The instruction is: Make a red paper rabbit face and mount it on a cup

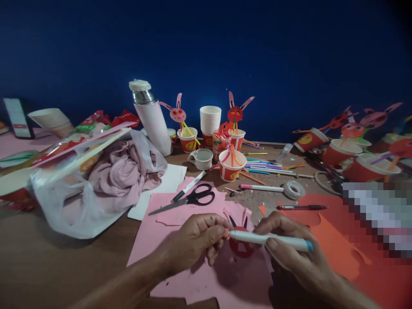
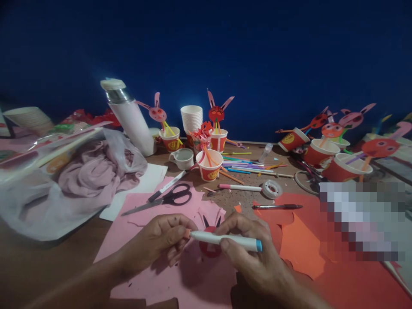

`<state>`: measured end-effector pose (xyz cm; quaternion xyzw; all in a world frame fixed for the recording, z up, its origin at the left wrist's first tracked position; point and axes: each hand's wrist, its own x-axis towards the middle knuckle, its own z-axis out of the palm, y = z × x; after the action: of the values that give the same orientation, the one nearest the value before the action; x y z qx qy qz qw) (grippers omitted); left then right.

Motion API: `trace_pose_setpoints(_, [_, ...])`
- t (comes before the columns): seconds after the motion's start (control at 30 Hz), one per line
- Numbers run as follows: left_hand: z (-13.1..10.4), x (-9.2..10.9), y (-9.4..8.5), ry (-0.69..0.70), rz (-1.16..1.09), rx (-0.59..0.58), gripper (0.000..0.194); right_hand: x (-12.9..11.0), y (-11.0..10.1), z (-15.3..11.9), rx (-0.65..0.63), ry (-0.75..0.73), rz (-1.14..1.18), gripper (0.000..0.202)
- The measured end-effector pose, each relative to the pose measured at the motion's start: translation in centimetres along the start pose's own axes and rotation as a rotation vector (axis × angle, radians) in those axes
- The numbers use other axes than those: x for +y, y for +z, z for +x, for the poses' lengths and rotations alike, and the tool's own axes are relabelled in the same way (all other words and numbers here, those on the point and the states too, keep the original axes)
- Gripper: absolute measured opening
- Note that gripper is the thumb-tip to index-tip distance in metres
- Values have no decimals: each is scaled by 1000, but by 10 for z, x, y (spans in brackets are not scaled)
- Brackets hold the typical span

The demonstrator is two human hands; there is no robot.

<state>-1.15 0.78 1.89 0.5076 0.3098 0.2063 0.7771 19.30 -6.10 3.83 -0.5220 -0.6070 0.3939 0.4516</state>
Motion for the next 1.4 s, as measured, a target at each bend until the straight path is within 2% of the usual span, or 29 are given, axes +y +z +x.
trace_pose_setpoints(0.13, [-1,-4,0,11,62,11,38,3,3,-1,-8,32,-12,14])
trace_pose_setpoints(0.33, [-4,-6,6,105,63,37,33,10,9,-3,-4,138,69,20])
trace_pose_setpoints(0.53, [-8,-6,9,109,147,64,32,6,17,-6,-5,162,169,26])
trace_pose_setpoints(0.63, [-11,-6,12,164,179,76,31,3,18,-9,17,178,128,26])
trace_pose_setpoints(0.77, [-14,-5,16,277,193,47,30,0,19,-14,33,134,104,21])
trace_pose_setpoints(0.87, [-17,-4,17,325,273,70,28,-2,22,-16,88,94,125,20])
trace_pose_setpoints(1.07, [-22,1,13,305,552,44,28,-5,25,-12,91,60,139,24])
trace_pose_setpoints(1.13, [-21,2,11,284,571,32,29,-4,24,-10,73,73,155,23])
trace_pose_setpoints(1.3, [-14,4,9,281,420,54,33,1,16,0,-12,126,279,19])
trace_pose_setpoints(1.33, [-13,5,8,310,417,84,37,2,12,5,14,126,292,18])
trace_pose_setpoints(1.4, [-12,8,5,369,431,178,44,4,-2,14,152,96,325,17])
